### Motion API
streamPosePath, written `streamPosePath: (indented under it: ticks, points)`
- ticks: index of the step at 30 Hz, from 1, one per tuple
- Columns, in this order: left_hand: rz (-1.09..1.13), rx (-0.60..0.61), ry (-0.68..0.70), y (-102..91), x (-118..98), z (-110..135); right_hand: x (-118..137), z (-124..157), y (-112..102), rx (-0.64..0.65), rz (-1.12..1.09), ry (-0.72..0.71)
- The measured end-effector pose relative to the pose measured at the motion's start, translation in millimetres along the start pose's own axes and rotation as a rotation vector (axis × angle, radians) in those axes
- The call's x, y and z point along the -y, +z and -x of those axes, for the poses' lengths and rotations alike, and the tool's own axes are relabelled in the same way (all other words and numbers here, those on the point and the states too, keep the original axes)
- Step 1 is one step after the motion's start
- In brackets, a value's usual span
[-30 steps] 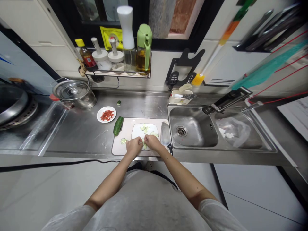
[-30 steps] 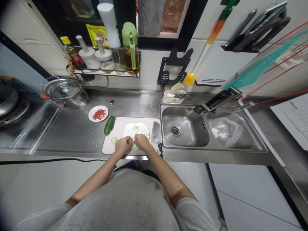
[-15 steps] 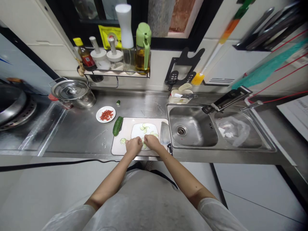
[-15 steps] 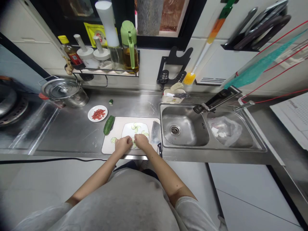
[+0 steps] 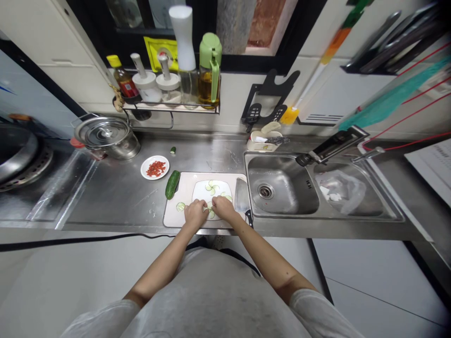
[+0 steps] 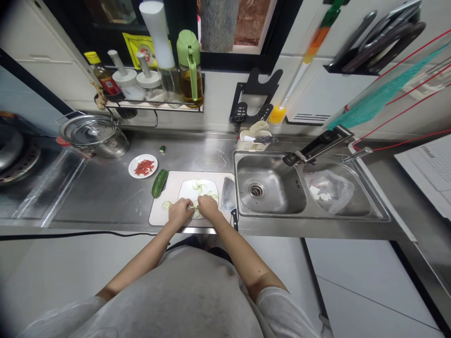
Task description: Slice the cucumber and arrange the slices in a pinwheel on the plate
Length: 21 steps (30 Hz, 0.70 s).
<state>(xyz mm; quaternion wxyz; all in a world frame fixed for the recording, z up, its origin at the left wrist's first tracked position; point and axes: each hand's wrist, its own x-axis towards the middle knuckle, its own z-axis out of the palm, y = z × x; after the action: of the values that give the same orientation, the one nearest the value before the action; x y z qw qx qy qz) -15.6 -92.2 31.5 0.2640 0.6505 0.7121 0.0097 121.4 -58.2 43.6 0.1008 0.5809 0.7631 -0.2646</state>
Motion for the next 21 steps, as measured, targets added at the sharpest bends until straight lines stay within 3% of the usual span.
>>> streamPosePath:
  ticks: [21]
  points:
    - [0.037,-0.009,0.015,-2.2,-3.9,-3.3,-8.0,2.6,-4.2,0.013,0.015,0.116]
